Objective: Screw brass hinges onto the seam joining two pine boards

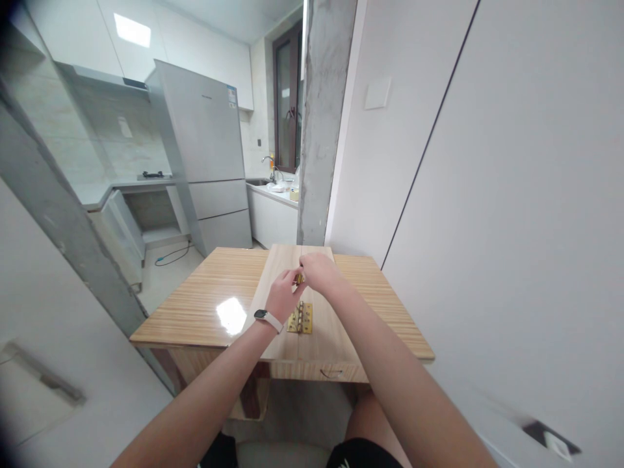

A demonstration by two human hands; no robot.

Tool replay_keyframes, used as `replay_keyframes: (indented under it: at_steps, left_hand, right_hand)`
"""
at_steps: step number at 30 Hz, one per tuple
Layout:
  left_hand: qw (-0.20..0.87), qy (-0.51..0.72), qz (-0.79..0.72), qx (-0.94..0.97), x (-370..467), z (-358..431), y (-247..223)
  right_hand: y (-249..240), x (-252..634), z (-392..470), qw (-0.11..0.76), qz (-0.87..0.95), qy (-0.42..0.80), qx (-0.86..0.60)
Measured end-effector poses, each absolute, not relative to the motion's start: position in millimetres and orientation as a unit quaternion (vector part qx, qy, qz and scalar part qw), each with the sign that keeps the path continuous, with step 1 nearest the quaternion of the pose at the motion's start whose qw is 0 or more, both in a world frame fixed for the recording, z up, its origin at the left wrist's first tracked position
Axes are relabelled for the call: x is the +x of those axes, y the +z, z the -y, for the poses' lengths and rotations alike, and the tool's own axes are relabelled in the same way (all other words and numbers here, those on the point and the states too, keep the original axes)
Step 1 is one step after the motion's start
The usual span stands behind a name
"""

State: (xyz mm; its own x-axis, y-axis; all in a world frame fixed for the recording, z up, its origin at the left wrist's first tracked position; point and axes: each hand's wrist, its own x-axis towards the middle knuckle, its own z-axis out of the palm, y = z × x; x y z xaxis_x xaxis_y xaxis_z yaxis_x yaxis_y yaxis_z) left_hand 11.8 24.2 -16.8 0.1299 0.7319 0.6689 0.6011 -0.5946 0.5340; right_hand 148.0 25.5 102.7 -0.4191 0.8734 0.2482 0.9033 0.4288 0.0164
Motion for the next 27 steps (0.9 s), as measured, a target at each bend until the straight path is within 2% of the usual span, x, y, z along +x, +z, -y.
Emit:
replay_keyframes:
  at_steps: [6, 10, 13, 18, 21, 27]
  left_hand:
    - [0.04, 0.492, -0.447, 0.746, 10, -26, -19]
    - [0.028, 0.483, -0.433, 0.76, 8, -22, -15]
    - [-0.002, 0.442, -0.432, 0.786, 6, -19, -13]
    - [-0.016, 0.442, -0.414, 0.796, 7, -16, -9]
    - [-0.029, 0.463, -0.405, 0.788, 10, -14, -2]
    - [-0.062, 0.455, -0.419, 0.783, 15, -8, 10]
  right_hand:
    - [97, 146, -23, 0.121, 0.828, -0.065, -0.543]
    - [85, 155, -24, 0.213, 0.801, -0.046, -0.558]
    - [57, 169, -28, 0.275, 0.738, -0.032, -0.616]
    - [-23, 191, -25, 0.218, 0.683, 0.004, -0.697]
    - [-67, 197, -15, 0.189, 0.697, -0.041, -0.69]
    - [-99, 199, -2, 0.188, 0.691, -0.089, -0.693]
